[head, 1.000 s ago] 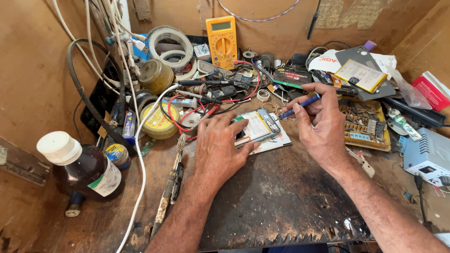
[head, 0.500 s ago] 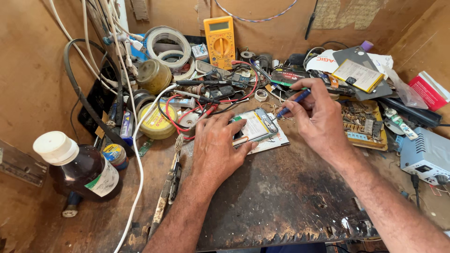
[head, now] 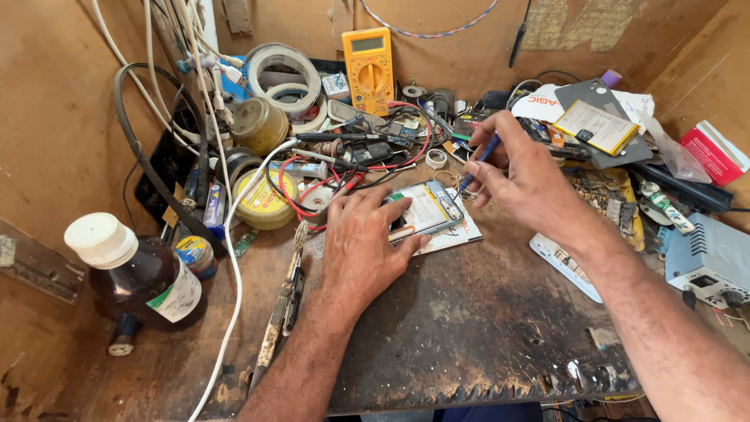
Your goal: The person works on a disassembled mobile phone at a cluttered workbench, holding the phone steady with one hand while using a blue pry tool in the other hand to work along the edge of the phone's back cover and internal components. Near the end they lift and reposition the phone, separating the cover to expose the battery and internal board.
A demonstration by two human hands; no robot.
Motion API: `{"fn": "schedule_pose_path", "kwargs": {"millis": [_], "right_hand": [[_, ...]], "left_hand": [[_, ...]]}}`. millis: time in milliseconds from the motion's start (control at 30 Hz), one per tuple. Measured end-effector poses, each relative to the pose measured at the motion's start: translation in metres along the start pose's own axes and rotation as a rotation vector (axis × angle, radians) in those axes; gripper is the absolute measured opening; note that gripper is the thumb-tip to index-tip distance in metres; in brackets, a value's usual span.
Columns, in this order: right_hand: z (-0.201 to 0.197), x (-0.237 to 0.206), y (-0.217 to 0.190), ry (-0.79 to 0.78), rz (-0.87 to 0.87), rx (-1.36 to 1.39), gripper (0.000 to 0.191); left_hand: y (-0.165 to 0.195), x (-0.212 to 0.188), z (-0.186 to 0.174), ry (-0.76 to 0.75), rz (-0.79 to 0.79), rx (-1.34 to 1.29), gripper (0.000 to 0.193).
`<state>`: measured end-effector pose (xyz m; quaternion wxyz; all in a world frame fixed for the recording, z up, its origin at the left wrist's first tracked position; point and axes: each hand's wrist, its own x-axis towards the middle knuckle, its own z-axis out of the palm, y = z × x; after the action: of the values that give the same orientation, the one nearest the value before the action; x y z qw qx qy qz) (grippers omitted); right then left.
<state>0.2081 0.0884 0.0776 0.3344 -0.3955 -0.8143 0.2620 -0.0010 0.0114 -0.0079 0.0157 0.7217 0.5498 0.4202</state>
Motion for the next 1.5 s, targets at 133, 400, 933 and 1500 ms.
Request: {"fn": "schedule_pose_path", "kwargs": {"millis": [133, 400, 933, 1500], "right_hand": [[0.006, 0.002, 0.002, 0.097, 0.075, -0.111, 0.026], [0.007, 0.005, 0.002, 0.137, 0.073, -0.018, 0.023], [0.005, 0.005, 0.009, 0.077, 0.114, -0.096, 0.031], [0.007, 0.003, 0.010, 0.062, 0.100, 0.024, 0.030]], "left_hand": [[0.000, 0.000, 0.000, -0.006, 0.001, -0.004, 0.055], [0.001, 0.000, 0.000, 0.000, -0.009, -0.009, 0.056], [-0.001, 0.000, -0.001, 0.017, 0.022, 0.010, 0.052], [-0.002, -0.001, -0.002, 0.006, 0.024, -0.012, 0.050]]}}
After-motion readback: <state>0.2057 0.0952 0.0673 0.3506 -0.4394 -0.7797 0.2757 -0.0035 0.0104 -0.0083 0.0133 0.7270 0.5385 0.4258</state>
